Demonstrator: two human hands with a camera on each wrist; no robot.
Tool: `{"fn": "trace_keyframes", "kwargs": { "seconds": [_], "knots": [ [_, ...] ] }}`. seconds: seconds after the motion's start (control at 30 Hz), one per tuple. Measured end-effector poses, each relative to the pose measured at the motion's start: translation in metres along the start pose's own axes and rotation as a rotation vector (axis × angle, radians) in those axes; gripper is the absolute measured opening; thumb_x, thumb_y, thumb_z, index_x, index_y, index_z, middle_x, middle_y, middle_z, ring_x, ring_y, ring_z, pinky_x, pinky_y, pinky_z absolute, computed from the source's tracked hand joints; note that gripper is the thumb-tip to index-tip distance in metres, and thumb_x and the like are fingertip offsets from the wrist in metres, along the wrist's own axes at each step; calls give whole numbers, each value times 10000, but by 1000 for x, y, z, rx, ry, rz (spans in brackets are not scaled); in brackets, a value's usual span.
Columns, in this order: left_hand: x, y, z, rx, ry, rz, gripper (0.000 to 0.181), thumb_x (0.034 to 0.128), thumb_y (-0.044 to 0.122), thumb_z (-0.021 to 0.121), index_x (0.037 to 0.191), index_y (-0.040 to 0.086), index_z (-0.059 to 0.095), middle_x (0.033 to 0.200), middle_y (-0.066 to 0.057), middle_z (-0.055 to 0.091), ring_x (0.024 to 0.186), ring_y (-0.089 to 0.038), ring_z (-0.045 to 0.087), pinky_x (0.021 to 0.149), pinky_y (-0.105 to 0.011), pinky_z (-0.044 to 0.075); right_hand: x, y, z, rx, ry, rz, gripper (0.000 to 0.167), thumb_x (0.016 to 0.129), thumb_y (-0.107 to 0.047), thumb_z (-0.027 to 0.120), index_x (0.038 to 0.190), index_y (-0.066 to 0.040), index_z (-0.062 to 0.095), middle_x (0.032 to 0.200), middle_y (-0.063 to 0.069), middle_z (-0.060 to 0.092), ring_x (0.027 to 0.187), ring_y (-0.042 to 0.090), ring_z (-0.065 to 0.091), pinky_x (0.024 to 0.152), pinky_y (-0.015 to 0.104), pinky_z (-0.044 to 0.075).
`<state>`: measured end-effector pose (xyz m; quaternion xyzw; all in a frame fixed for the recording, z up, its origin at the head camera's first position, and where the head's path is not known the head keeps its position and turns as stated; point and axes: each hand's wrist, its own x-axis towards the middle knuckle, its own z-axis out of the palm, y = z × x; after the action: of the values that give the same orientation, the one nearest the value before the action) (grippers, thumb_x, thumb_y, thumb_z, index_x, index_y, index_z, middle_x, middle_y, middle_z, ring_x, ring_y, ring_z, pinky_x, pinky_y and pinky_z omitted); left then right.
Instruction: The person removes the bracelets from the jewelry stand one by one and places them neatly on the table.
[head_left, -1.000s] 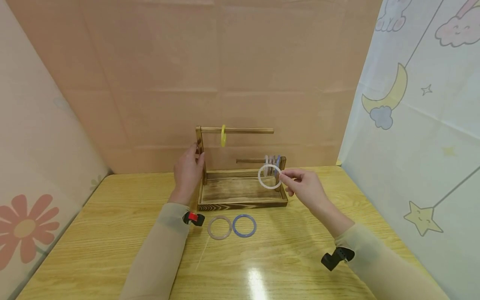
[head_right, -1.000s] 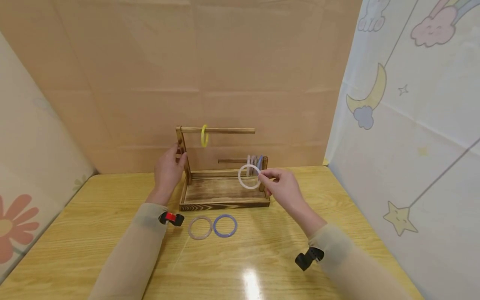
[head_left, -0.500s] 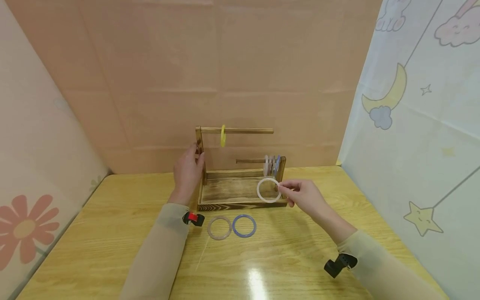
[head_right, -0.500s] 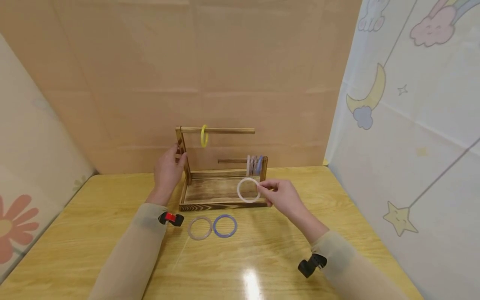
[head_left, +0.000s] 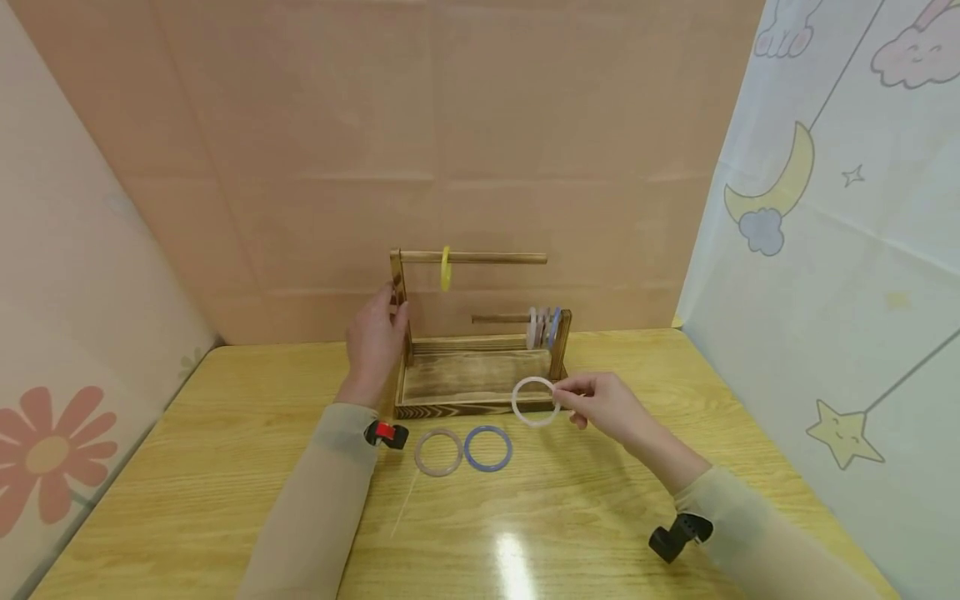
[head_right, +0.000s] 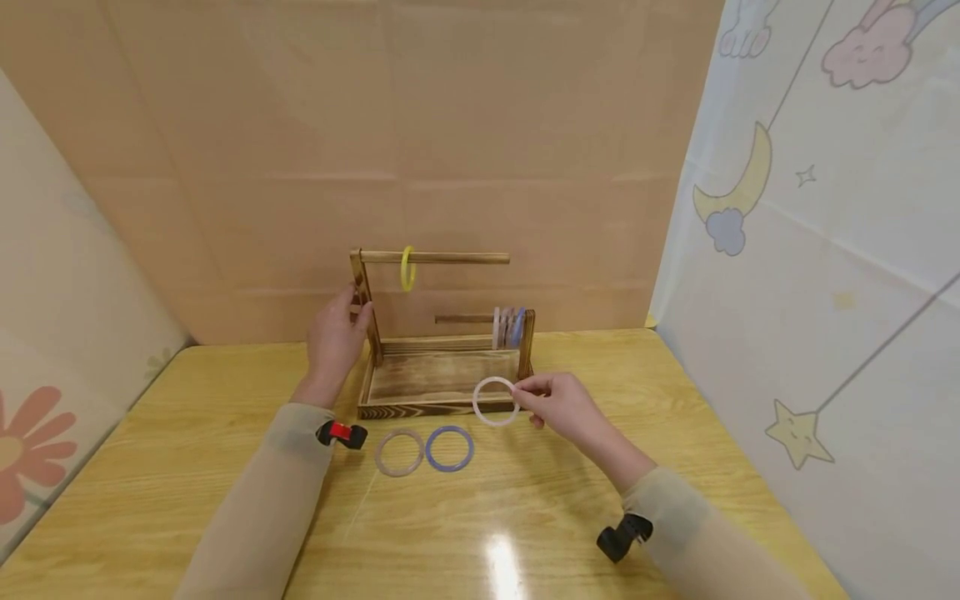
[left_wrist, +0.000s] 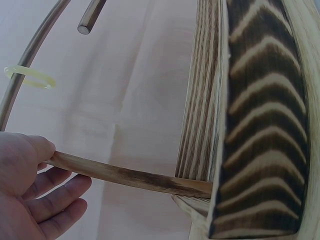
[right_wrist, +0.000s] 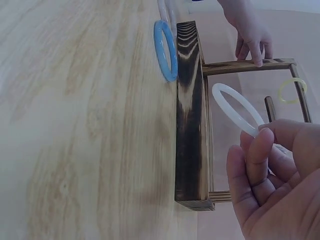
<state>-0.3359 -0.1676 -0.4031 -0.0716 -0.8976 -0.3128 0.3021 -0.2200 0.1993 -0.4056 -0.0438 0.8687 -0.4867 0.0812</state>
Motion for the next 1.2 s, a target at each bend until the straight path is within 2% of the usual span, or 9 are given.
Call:
{"fn": "trace_keyframes", "kwargs": {
  "seconds": [0.2, 0.43, 0.7, 0.93, 1.2],
  "knots": [
    [0, 0, -1, -9, -3, 6, 368, 1127, 232, 678, 1405, -7, 651, 1237, -211, 765, 962, -374, 788, 731, -559, 618, -1, 7, 4, -4, -44, 16, 307, 1088, -254, 741, 1262, -10, 805, 953, 161, 733, 673, 213, 640, 706, 424, 525],
    [0, 0, 1, -3, 3, 2, 389, 1125, 235, 682, 1427, -8, 650, 1261, -215, 763, 961, -374, 790, 730, -565, 616, -3, 16, 8, 13, -88, 39, 296, 1086, -265, 746, 1233, -16, 809, 992, 161, 765, 688, 227, 662, 720, 401, 558],
    [-1, 1, 0, -4, 2, 6, 386, 1125, 235, 681, 1424, -8, 651, 1256, -216, 765, 951, -371, 792, 723, -561, 618, -5, 23, 14, 40, -121, 65, 255, 1090, -223, 740, 1201, -8, 820, 930, 75, 780, 668, 183, 622, 678, 370, 535],
    [0, 0, 1, 3, 7, 11, 393, 1124, 233, 683, 1430, -13, 651, 1257, -215, 765, 949, -372, 791, 738, -559, 621, -6, 27, 15, 80, -153, 85, 249, 1085, -177, 738, 1221, 19, 807, 918, 70, 770, 666, 151, 616, 641, 311, 540],
    [0, 1, -1, -2, 8, 12, 422, 1124, 236, 683, 1454, -23, 633, 1235, -224, 761, 948, -384, 786, 733, -562, 617, -2, 35, 15, 37, -172, 73, 251, 1084, -202, 743, 1204, 5, 819, 877, 66, 757, 629, 123, 615, 651, 311, 543]
  ]
}}
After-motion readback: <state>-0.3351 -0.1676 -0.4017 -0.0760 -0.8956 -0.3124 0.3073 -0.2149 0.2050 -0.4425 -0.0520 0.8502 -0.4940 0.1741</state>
